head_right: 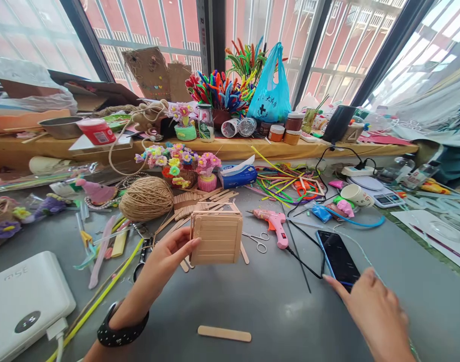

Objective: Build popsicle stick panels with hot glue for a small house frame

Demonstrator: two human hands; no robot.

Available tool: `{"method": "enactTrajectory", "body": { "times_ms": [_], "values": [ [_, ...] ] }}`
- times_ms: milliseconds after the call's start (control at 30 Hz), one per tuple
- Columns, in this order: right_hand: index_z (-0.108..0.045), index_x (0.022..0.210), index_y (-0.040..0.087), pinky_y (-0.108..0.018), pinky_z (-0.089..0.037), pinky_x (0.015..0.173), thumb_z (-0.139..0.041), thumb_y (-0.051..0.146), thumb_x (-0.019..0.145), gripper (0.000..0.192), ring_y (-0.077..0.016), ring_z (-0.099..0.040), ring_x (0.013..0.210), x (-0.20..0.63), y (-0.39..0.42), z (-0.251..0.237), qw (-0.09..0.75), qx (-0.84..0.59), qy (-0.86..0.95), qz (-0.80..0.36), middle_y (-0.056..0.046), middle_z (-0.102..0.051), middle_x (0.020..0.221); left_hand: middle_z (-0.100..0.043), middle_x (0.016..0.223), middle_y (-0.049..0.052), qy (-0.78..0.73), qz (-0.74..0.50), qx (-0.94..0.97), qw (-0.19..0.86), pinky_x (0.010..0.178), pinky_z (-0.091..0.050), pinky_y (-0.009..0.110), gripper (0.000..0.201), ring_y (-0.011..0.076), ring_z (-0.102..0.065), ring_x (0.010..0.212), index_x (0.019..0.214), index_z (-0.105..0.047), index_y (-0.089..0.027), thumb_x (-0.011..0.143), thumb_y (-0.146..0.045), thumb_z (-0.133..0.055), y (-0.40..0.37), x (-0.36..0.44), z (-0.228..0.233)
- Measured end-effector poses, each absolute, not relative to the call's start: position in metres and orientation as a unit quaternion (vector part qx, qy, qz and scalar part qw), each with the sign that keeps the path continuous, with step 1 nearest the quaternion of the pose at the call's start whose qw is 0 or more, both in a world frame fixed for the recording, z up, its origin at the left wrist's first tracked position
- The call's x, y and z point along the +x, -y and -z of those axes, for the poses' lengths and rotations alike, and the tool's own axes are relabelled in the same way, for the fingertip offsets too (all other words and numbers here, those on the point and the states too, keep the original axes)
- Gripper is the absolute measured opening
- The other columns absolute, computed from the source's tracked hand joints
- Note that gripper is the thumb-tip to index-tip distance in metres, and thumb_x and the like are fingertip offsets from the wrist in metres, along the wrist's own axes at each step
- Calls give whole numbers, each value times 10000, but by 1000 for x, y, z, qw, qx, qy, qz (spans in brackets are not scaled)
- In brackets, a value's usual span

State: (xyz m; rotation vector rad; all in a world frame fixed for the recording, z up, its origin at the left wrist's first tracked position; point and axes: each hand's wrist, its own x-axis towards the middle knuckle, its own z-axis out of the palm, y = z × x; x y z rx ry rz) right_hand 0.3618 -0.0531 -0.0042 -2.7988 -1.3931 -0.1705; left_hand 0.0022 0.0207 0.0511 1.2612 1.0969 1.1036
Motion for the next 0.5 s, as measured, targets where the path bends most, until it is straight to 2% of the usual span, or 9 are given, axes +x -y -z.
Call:
{"method": "enactTrajectory", "body": {
  "times_ms": [67, 200, 333, 400, 500],
  "values": [
    [-472, 1099, -66, -441, -462, 658, -328, 712, 669, 900, -380, -589, 780, 374, 64, 22, -13, -896, 443, 4, -275, -601, 859, -669, 849, 19, -463, -464, 534, 534, 693, -466, 214, 226, 154, -598, 802, 873, -599, -173, 695, -311, -614, -21, 2, -51],
    [-407, 1180, -80, -414, -449, 743, -301, 577, 763, 785, -360, -587, 847, 375, 67, 31, -1, -879, 473, 65, -271, -601, 898, -665, 854, 22, -459, -467, 544, 524, 698, -461, 221, 223, 160, -596, 806, 867, -588, -169, 702, -319, -600, -21, 1, -51],
    [-433, 1182, -57, -444, -455, 751, -409, 597, 672, 830, -383, -578, 877, 377, 63, 10, 13, -901, 434, -8, -266, -598, 966, -661, 832, 19, -450, -476, 552, 515, 685, -458, 226, 209, 164, -597, 799, 856, -578, -164, 711, -314, -588, -24, 1, -49],
    [-515, 1105, -34, -466, -443, 791, -453, 633, 595, 842, -404, -541, 954, 382, 64, -3, 57, -905, 415, -71, -267, -576, 1036, -658, 814, 20, -445, -479, 555, 515, 672, -456, 227, 212, 165, -596, 785, 853, -576, -158, 714, -318, -584, -26, 2, -47],
    [-615, 908, 77, -470, -457, 803, -561, 591, 478, 673, -400, -577, 892, 391, 75, -15, 183, -904, 330, -200, -219, -628, 961, -652, 813, 29, -435, -481, 551, 524, 653, -454, 231, 233, 170, -595, 774, 864, -572, -153, 713, -330, -586, -28, 3, -41]
  ]
}}
